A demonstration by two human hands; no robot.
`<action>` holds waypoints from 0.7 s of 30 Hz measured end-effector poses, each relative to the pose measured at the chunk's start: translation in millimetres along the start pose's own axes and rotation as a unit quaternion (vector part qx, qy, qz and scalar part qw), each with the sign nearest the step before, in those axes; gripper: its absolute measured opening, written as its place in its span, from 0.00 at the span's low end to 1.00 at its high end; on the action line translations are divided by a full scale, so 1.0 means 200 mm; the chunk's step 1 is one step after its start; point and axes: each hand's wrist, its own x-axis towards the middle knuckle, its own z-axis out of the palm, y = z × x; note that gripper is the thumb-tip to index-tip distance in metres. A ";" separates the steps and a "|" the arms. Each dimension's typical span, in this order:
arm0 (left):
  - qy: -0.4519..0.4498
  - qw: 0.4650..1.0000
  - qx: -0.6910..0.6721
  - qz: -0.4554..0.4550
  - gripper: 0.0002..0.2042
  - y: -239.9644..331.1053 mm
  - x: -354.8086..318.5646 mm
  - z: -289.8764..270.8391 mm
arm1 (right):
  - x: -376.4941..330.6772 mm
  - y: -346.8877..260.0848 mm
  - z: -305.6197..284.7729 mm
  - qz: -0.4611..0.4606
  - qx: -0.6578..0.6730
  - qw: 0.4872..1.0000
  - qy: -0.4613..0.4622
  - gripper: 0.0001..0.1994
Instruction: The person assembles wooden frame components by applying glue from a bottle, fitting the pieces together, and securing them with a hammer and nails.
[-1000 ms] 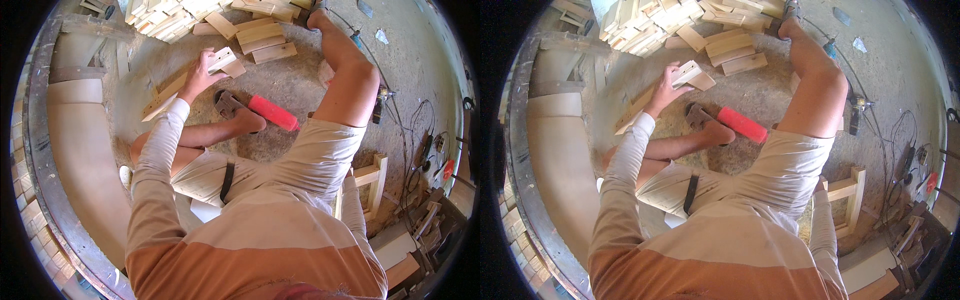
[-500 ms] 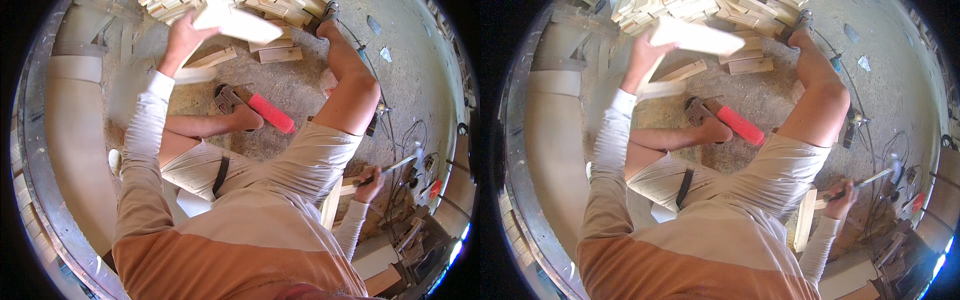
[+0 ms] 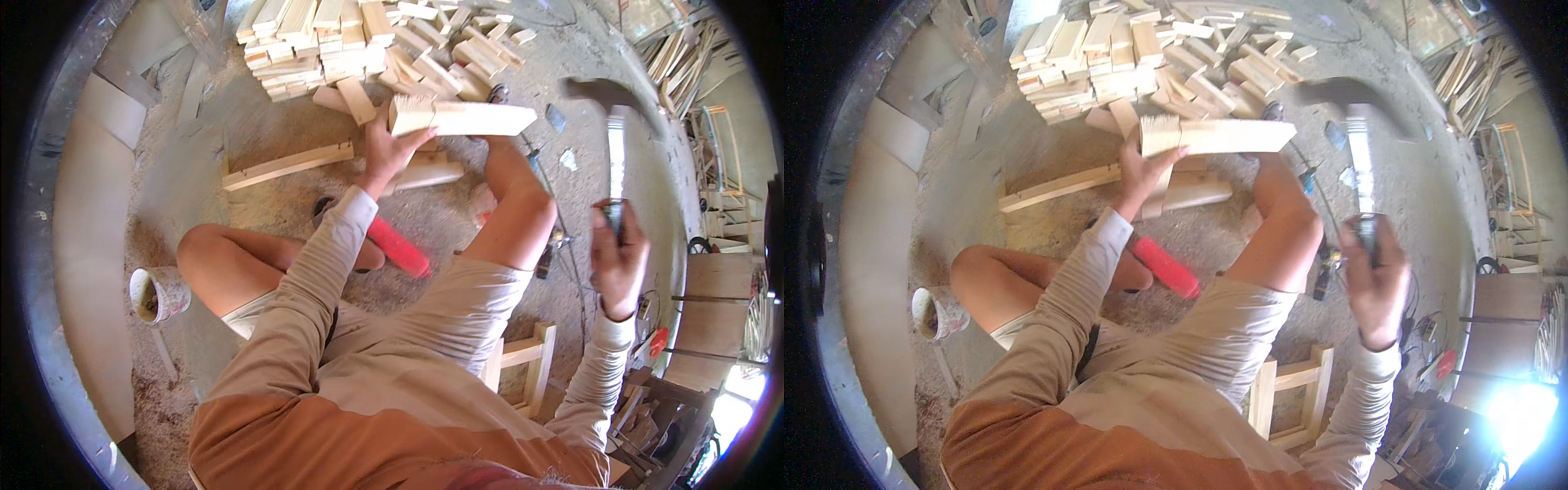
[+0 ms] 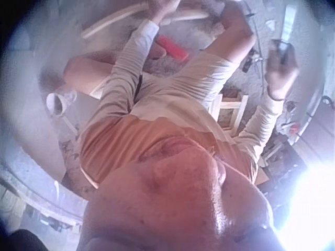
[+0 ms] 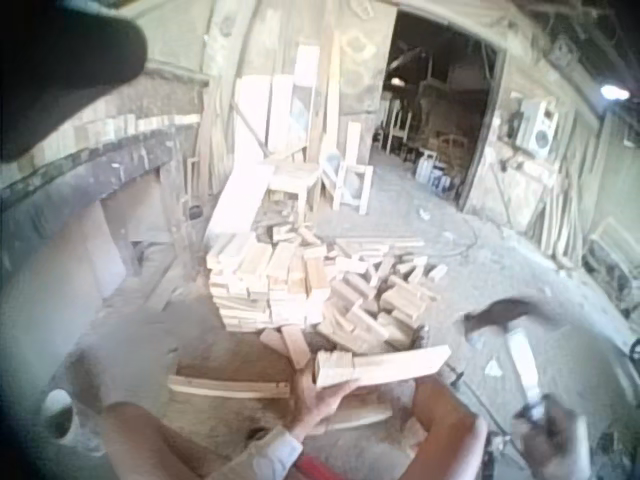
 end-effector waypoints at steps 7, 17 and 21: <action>-0.040 0.999 0.022 -0.029 0.22 -0.10 -0.08 0.03 | 0.13 -0.12 0.17 -0.080 -0.071 0.987 -0.122 0.10; -0.061 0.997 0.045 0.016 0.23 -0.15 -0.17 0.11 | 0.15 -0.22 0.24 -0.028 0.055 0.998 0.005 0.10; -0.071 0.996 0.049 0.007 0.22 -0.24 -0.19 0.20 | 0.06 0.47 0.34 -0.036 -0.123 0.984 -0.127 0.12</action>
